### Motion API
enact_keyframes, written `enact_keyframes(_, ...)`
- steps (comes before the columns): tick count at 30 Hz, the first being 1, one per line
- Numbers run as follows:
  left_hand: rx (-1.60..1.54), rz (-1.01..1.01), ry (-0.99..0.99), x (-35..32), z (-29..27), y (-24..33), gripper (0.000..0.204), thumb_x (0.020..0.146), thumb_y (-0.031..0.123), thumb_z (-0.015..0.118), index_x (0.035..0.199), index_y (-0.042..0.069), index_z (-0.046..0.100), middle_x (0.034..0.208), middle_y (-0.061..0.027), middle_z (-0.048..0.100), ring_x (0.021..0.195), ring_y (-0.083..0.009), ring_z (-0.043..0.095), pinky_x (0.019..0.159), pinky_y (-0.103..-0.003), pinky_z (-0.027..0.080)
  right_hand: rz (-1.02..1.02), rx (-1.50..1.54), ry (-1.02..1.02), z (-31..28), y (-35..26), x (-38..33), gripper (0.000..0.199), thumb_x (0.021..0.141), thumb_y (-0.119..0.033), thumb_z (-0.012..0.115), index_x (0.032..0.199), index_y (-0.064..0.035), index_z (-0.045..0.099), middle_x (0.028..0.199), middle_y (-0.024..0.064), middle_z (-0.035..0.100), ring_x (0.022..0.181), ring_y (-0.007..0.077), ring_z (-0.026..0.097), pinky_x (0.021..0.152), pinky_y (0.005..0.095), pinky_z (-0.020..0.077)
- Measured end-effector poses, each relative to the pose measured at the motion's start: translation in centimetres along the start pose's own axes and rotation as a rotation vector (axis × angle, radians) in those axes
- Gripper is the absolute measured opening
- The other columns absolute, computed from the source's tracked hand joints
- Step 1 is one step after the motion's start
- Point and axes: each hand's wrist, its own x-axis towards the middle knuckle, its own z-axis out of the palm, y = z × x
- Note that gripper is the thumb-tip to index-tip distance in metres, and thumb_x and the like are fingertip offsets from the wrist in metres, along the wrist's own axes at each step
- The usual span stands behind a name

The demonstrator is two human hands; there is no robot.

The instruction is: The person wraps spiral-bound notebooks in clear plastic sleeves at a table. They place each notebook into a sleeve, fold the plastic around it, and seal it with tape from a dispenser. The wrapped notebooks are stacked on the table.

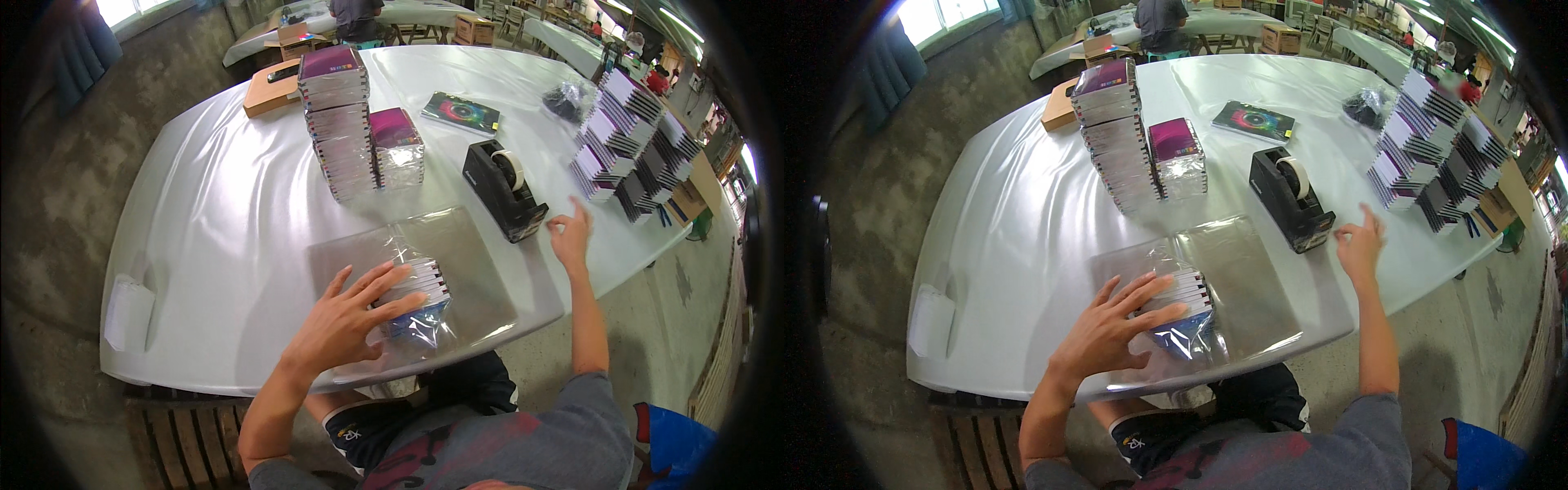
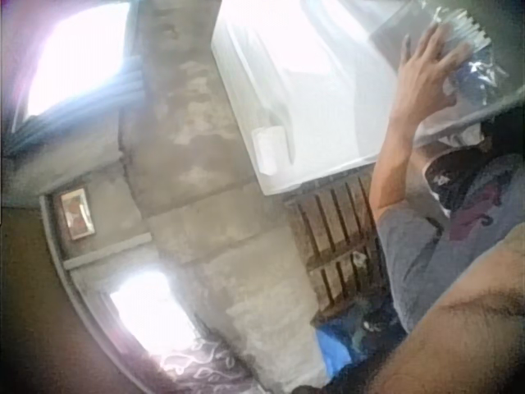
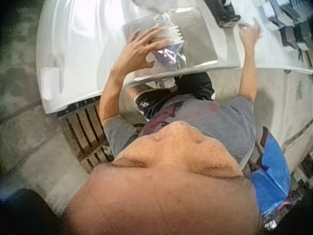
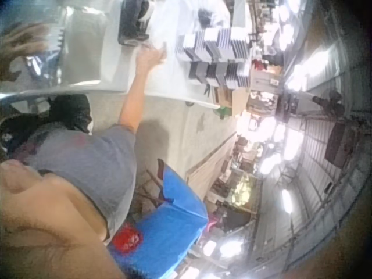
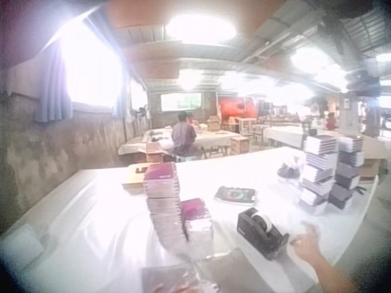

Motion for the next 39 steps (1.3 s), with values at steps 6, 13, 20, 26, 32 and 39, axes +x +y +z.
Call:
enact_keyframes(6,0.016,0.023,-0.007,0.3,0.2,-0.3,0.098,0.054,0.018,0.083,0.136,0.046,0.038,0.15,0.0026,0.027,0.139,-0.0227,0.025,0.113,-0.056,0.021,-0.285,-0.198,-0.216,3.4,-9.3,-5.7,0.024,0.082,-0.01,0.064,0.106,-0.0085,0.07,0.066,-0.0002,0.065,0.051,0.005,0.053,0.041,0.0213,0.035)
enact_keyframes(13,0.066,0.016,-0.032,0.0,-0.3,0.3,0.1,0.053,0.019,0.084,0.137,0.048,0.036,0.151,0.003,0.027,0.14,-0.0213,0.023,0.113,-0.058,0.019,-0.353,-0.16,-0.95,11.7,-17.4,-7.4,0.091,0.078,-0.015,0.071,0.15,-0.0132,0.016,0.067,0.0047,0.064,0.056,0.0082,0.058,0.05,0.0227,0.0426)
enact_keyframes(20,0.042,0.018,-0.04,0.1,-0.5,0.2,0.1,0.053,0.019,0.084,0.137,0.046,0.037,0.151,0.0042,0.026,0.14,-0.0211,0.023,0.113,-0.059,0.019,-0.7,-0.935,-0.745,14.1,-17.9,-6.2,0.1,0.069,-0.024,0.078,0.148,-0.0131,0.018,0.074,0.0113,0.065,0.081,0.0248,0.064,0.072,0.0353,0.0489)
enact_keyframes(26,-0.032,0.1,0.051,0.1,-0.2,-0.5,0.09,0.056,0.019,0.083,0.134,0.04,0.043,0.147,0.0001,0.033,0.137,-0.0264,0.029,0.109,-0.055,0.028,-0.928,-0.543,-0.989,9.7,-16.0,-6.7,0.089,0.06,-0.009,0.082,0.139,-0.0212,0.042,0.135,0.0151,0.043,0.12,0.0363,0.045,0.098,0.0444,0.0392)
enact_keyframes(32,-0.377,0.273,0.301,1.3,2.2,-2.3,0.051,0.067,0.019,0.077,0.116,0.025,0.064,0.133,-0.008,0.046,0.127,-0.0339,0.039,0.107,-0.044,0.033,-1.331,-0.287,-0.322,13.8,-10.9,-12.1,0.04,0.06,-0.007,0.078,0.097,-0.0225,0.074,0.123,0.0056,0.057,0.111,0.0249,0.053,0.099,0.0419,0.0323)
enact_keyframes(39,-0.446,0.208,0.439,2.0,3.1,-1.8,0.024,0.073,0.02,0.076,0.097,0.018,0.073,0.121,-0.0098,0.053,0.122,-0.0336,0.044,0.102,-0.043,0.035,-1.148,-0.009,-0.239,13.7,-12.4,-10.9,0.019,0.07,-0.013,0.075,0.088,-0.016,0.075,0.119,0.0072,0.058,0.108,0.026,0.054,0.093,0.0414,0.034)
